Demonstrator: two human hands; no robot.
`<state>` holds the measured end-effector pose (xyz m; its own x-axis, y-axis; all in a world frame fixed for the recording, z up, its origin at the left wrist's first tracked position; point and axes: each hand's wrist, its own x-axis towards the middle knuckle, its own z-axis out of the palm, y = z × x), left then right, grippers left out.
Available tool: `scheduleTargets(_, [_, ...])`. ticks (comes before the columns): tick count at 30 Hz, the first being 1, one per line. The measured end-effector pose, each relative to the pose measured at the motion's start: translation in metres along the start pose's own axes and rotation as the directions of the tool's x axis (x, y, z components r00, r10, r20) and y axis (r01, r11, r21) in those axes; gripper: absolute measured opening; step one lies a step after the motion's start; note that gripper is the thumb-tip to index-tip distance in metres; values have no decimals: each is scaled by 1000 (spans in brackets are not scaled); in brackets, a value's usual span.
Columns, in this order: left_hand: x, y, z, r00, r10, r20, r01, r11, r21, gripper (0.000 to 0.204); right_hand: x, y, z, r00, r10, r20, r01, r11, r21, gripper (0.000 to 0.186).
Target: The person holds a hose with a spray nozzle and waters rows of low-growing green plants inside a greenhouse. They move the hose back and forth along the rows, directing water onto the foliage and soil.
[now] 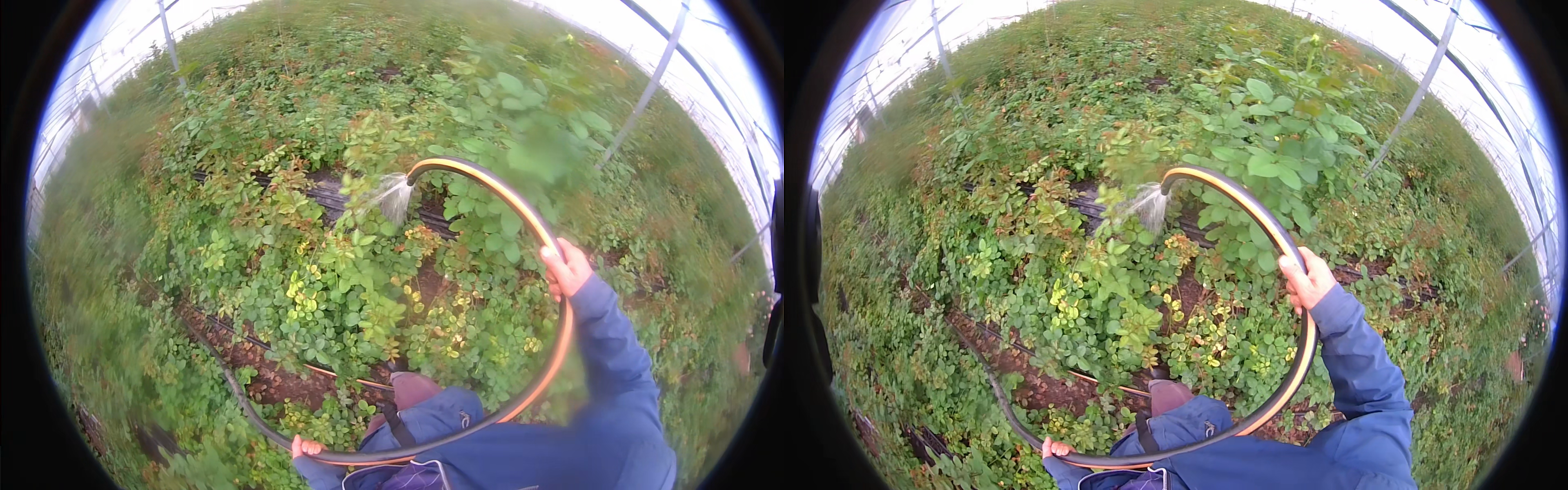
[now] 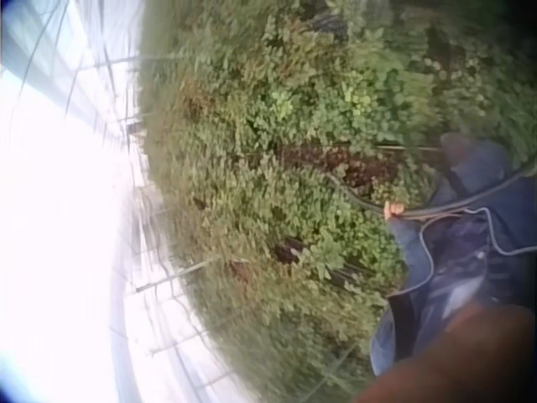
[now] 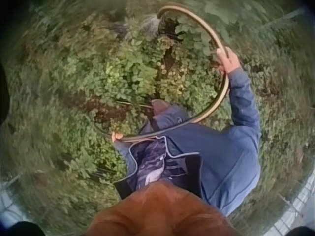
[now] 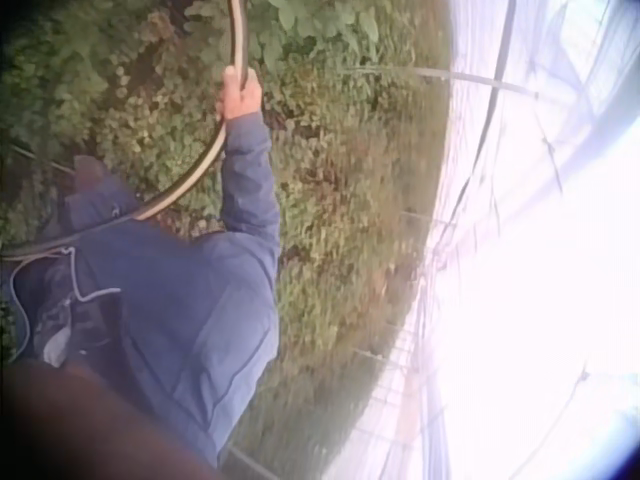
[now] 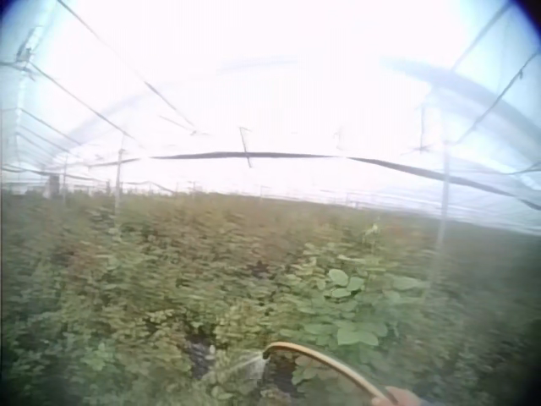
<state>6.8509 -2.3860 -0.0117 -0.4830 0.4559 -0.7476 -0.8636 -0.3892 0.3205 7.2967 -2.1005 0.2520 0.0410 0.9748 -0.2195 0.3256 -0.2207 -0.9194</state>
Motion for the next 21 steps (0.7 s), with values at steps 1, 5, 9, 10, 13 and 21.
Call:
scheduleTargets(1, [-2, -3, -1, 1000, -3, 1, 3, 1000, 12, 40, -1, 2, -5, 1000, 4, 2, -4, 1000, 11, 32])
scheduleTargets(5, [-2, -11, -3, 1000, -7, 4, 7, 998, 57, 39, 6, 12, -20, 1000, 22, -1, -22, 999, 40, 35])
scheduleTargets(9, [-19, -28, 18, 995, -14, 100, 14, 1000, 1, 39, 41, 29, -25, 1000, 28, 4, -28, 997, 74, 36])
scheduleTargets(10, [-42, -39, 30, 999, 46, 9, -46, 999, -22, 38, 54, 32, -23, 999, 12, 31, -14, 997, 75, 36])
scheduleTargets(13, [-59, -62, 48, 999, 23, -31, -25, 998, -57, 38, 84, 41, -33, 998, 0, 63, -5, 996, 86, 37])
scheduleTargets(21, [-84, -134, 44, 999, 44, -10, -44, 994, -102, 35, 140, 38, -74, 989, 2, 147, 15, 994, -109, 39])
